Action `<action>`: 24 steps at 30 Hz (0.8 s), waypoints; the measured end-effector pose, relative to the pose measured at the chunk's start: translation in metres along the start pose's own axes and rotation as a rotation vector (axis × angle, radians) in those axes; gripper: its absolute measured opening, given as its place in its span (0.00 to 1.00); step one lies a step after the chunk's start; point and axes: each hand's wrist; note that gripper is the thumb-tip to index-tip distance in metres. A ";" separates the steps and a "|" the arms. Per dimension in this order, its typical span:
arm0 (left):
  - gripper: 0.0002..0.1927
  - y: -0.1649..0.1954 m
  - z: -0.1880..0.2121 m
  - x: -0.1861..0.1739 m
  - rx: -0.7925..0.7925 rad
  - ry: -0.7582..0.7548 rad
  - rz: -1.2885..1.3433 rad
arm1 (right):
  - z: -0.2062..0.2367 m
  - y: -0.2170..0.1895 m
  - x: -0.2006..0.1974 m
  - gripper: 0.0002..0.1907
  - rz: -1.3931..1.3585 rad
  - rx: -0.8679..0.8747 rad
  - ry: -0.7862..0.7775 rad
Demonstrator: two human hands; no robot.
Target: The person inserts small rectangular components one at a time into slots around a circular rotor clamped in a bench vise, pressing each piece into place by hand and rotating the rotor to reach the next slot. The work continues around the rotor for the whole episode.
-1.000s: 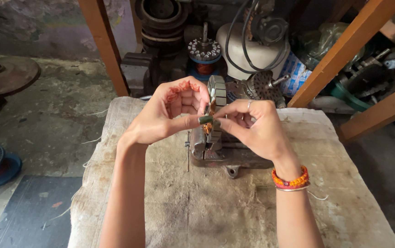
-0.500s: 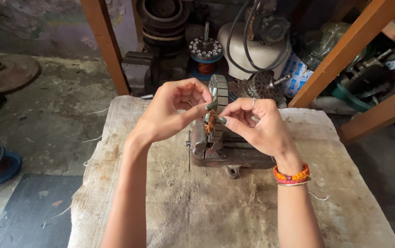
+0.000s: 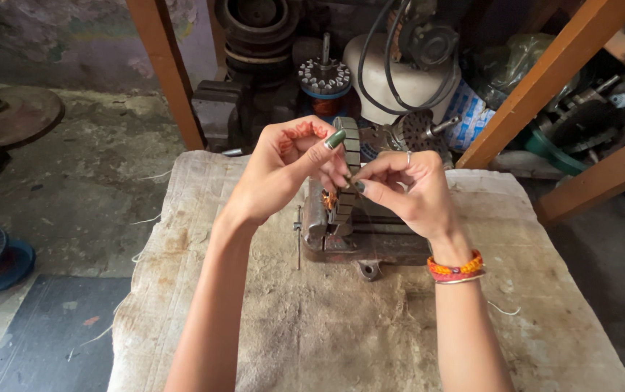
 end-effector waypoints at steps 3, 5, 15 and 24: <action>0.08 -0.001 -0.003 -0.001 0.075 -0.020 0.091 | 0.003 0.009 0.004 0.02 -0.006 -0.020 0.069; 0.07 0.000 -0.002 -0.003 0.069 0.017 0.100 | 0.003 0.011 0.004 0.03 0.008 -0.010 0.069; 0.03 0.009 0.005 0.007 -0.059 0.045 -0.165 | -0.003 -0.016 0.016 0.04 0.348 -0.047 0.086; 0.04 0.018 0.010 0.001 -0.062 0.100 -0.160 | -0.009 -0.038 0.028 0.03 0.472 -0.118 0.058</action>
Point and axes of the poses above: each hand's wrist, its own z-axis away from the middle knuckle, its own x-axis out of the palm, y = z × x, and after that the axes turned 14 degrees about -x, right-handed
